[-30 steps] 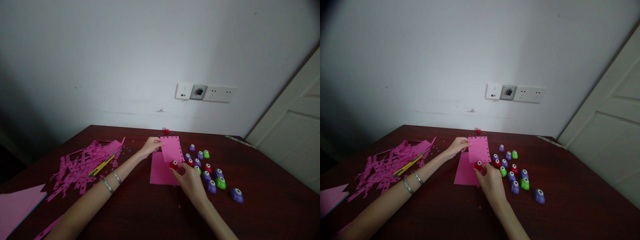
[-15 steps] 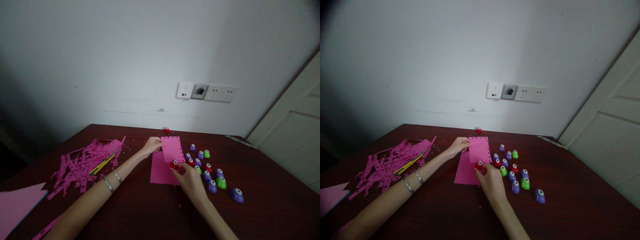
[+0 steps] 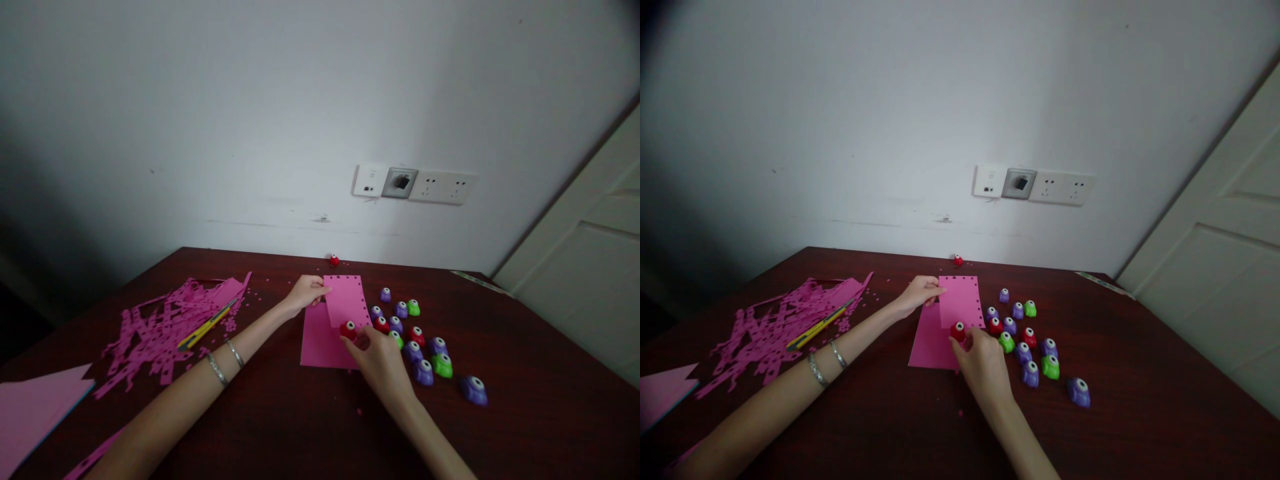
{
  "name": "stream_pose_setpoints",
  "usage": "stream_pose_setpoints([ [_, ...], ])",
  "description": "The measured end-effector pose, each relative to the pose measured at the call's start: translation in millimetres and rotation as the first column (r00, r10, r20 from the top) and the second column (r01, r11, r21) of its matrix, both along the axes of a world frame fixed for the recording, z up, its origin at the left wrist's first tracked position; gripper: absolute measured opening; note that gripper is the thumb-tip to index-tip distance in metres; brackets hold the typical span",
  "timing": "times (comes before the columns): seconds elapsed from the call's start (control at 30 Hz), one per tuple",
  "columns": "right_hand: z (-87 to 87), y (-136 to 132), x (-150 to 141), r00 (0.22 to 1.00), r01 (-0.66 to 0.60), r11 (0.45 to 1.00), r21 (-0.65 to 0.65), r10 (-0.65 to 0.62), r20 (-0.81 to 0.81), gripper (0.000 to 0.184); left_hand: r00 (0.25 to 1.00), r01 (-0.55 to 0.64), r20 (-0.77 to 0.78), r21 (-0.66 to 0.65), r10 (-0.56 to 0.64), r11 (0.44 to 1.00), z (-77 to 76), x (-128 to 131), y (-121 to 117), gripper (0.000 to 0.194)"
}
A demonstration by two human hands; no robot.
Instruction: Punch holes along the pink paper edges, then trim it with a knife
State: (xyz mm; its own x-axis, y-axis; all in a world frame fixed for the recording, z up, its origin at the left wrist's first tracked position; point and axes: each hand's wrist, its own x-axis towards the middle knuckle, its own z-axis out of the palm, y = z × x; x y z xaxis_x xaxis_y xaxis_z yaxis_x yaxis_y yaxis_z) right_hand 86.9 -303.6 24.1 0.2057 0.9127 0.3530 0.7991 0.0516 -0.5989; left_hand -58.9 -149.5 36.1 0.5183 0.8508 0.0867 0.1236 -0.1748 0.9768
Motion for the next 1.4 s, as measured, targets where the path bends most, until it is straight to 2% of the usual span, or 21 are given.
stream_pose_setpoints([
  [0.27, 3.4, -3, -2, 0.998, 0.004, 1.000, -0.008, -0.004, 0.070, 0.020, 1.000, 0.014, -0.016, -0.054, -0.015, 0.998, -1.0, 2, -10, 0.018],
  [0.57, -1.9, -2, -5, 0.990, 0.016, 0.997, -0.075, -0.005, 0.144, 0.021, 0.999, 0.028, -0.035, -0.105, -0.032, 0.994, -9.7, -1, -10, 0.017],
  [1.0, -5.7, -4, -9, 0.988, 0.018, 0.992, -0.123, 0.001, 0.152, 0.020, 0.997, 0.032, -0.066, -0.126, -0.041, 0.992, -18.7, -2, -10, 0.017],
  [1.2, -6.2, -4, -10, 0.984, 0.018, 0.986, -0.164, 0.012, 0.178, 0.020, 0.992, 0.034, -0.112, -0.168, -0.053, 0.985, -16.5, 0, -13, 0.018],
  [1.4, -8.7, -4, -10, 0.980, 0.008, 0.986, -0.169, 0.025, 0.197, 0.020, 0.982, 0.046, -0.178, -0.086, -0.061, 0.995, -17.9, 1, -14, 0.017],
])
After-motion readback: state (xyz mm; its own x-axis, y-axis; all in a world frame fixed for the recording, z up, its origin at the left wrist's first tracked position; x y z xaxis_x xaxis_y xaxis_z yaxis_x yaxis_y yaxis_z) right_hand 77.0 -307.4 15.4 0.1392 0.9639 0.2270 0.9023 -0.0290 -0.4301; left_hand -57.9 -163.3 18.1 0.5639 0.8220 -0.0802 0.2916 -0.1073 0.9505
